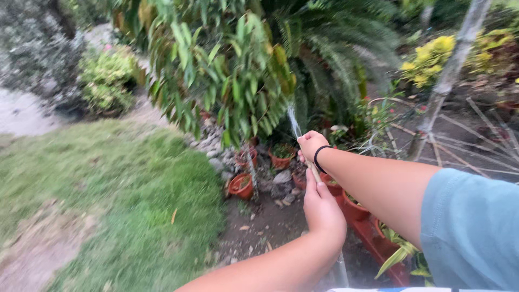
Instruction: The person waters various potted plants and garden areas using a hose by hand, moving between different sections of the outdoor space.
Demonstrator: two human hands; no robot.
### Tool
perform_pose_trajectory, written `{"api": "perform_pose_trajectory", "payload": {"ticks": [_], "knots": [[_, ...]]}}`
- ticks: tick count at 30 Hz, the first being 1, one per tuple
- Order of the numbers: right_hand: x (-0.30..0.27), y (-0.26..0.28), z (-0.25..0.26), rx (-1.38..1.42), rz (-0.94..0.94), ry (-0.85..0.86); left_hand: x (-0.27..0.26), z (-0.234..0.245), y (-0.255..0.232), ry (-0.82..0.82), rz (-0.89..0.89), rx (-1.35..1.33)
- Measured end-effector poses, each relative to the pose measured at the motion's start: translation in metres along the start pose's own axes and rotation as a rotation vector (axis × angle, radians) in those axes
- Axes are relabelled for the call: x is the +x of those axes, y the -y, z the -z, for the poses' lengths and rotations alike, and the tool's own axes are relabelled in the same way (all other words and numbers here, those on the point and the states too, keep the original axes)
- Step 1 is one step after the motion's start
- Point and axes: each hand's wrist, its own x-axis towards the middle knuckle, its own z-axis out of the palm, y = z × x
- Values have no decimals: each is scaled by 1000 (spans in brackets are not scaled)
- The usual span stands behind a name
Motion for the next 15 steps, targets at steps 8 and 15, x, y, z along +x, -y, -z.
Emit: {"api": "perform_pose_trajectory", "payload": {"ticks": [8, 15], "knots": [[-58, -43, -68, -33, -75, 152, -38, 47, 34, -143, 11, 47], [-97, -82, -107, -28, -247, 253, -71, 78, 40, -207, 165, 94]]}}
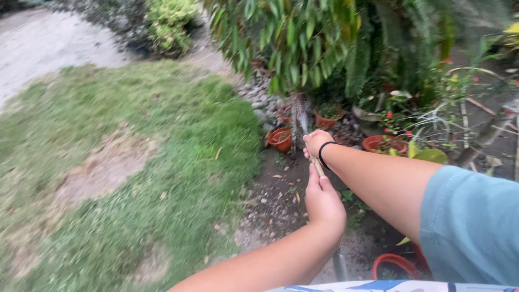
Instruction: The person waters various potted plants and garden areas using a hose by hand, moving between different sections of the outdoor space.
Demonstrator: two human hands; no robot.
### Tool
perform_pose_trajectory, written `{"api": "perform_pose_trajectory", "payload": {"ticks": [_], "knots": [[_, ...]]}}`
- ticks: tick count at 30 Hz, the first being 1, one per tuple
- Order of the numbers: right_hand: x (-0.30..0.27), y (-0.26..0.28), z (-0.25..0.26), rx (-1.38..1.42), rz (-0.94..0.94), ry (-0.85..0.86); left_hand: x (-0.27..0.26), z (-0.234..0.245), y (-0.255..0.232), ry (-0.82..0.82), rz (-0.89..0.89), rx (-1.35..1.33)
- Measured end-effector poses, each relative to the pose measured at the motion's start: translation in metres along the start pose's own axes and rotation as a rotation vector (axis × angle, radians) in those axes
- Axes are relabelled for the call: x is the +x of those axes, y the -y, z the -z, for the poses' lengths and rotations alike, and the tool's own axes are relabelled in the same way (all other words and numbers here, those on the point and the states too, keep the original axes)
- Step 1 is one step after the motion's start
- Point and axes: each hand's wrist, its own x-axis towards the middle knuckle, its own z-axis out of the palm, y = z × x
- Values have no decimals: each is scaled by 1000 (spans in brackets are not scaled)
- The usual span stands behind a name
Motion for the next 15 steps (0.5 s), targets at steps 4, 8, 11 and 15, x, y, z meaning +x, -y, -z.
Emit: {"api": "perform_pose_trajectory", "payload": {"ticks": [4, 8, 11, 15], "knots": [[3, -29, -15, -24, -6, -38, -5, 20, 4, -33, -35, 111], [12, -47, -15, -48, -152, 34, -5, 35, -1, 99, 170, 81], [12, -59, -13, -80, -205, -14, -5, 44, -7, 151, 244, -28], [16, -65, -12, -70, -265, -51, 6, 54, -2, 213, 381, -60]]}}
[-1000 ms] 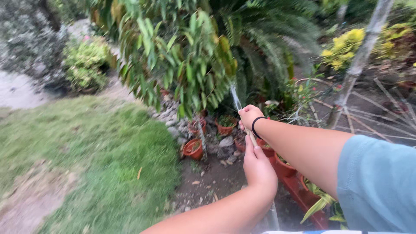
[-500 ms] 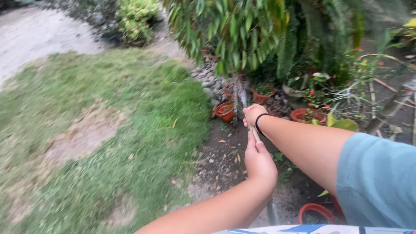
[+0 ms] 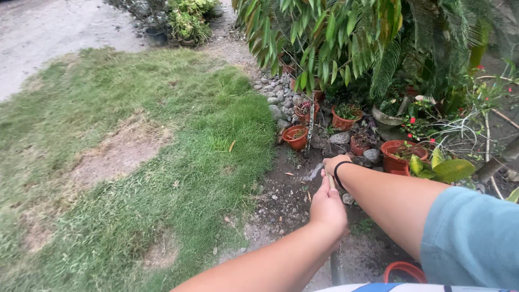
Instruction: The person waters various potted plants and garden areas using a hose by hand, moving between different sections of the outdoor space.
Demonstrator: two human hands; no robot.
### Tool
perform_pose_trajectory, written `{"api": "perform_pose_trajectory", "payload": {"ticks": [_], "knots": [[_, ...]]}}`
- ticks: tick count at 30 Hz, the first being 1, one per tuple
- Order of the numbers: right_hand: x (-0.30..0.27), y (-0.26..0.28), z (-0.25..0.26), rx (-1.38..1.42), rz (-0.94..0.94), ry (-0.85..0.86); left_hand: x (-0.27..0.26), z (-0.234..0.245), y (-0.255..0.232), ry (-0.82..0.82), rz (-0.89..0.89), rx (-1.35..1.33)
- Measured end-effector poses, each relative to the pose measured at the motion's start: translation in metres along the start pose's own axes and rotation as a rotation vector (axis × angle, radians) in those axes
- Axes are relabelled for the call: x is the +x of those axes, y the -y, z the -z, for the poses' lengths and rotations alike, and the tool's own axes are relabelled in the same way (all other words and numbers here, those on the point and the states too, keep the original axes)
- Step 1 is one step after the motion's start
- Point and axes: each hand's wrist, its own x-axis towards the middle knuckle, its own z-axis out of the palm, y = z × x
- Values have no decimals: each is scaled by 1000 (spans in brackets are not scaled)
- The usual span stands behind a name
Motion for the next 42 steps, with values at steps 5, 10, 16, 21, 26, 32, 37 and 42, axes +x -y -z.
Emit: {"api": "perform_pose_trajectory", "payload": {"ticks": [5, 10, 16, 21, 26, 32, 37, 42], "knots": [[-3, 3, -21, -5, -44, -50, 33, 30, 7, 54, -113, 36], [-14, 9, -60, -19, -65, -131, 48, 85, -7, 124, 115, 58], [-23, 32, -131, -52, -69, -246, 84, 155, -26, 158, 95, 104], [-32, 62, -193, -94, -50, -337, 99, 213, -58, 149, 85, 135], [-40, 113, -235, -121, 12, -401, 124, 261, -104, 185, 125, 103], [-42, 178, -263, -125, 97, -452, 171, 281, -147, 251, 113, -35], [-29, 209, -275, -145, 121, -471, 193, 295, -168, 255, 13, 28], [-4, 220, -292, -224, 110, -491, 217, 305, -173, 245, -40, 77]]}}
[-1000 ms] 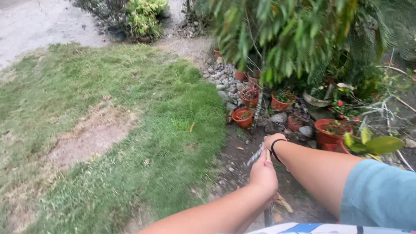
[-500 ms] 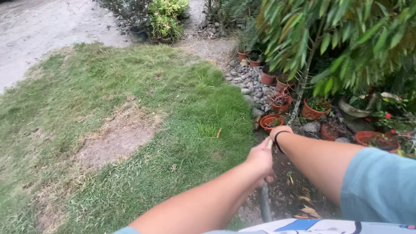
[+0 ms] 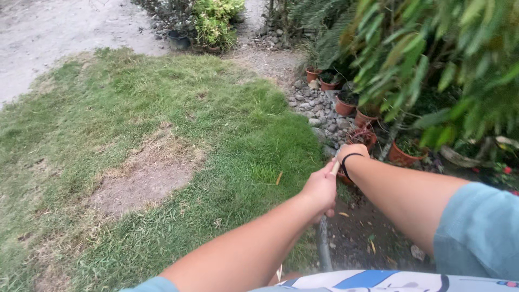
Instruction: The person waters various potted plants and garden areas using a hose by hand, moving between different sections of the outdoor space.
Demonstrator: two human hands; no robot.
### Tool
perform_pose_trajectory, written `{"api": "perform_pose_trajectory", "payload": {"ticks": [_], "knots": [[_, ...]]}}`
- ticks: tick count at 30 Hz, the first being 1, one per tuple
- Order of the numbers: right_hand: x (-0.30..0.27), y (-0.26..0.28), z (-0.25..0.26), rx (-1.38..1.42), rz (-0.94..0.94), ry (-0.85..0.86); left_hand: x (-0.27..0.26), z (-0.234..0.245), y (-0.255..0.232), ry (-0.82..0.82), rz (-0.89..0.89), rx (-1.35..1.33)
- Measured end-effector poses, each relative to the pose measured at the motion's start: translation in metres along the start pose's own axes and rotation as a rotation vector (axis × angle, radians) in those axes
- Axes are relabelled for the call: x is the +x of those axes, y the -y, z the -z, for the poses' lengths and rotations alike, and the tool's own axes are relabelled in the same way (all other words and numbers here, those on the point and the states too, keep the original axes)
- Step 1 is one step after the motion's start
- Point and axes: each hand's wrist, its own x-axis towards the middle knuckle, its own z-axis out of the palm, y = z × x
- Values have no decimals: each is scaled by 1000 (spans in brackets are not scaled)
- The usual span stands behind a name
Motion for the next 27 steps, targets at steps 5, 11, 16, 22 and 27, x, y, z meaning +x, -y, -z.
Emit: {"api": "perform_pose_trajectory", "payload": {"ticks": [5, 11, 16, 22, 27], "knots": [[23, 36, -22, 150, -92, 60, 43, 21, -15, 38, -26, 9], [88, 64, -45, -12, -51, -33, 112, 29, -42, 66, -7, 59], [122, 55, -66, -8, -152, -8, 149, 35, -46, 87, 104, 19], [138, 62, -75, -7, -216, -71, 175, 50, -60, 154, 83, 164], [146, 72, -87, 37, -260, -119, 194, 71, -76, 226, 111, 157]]}}
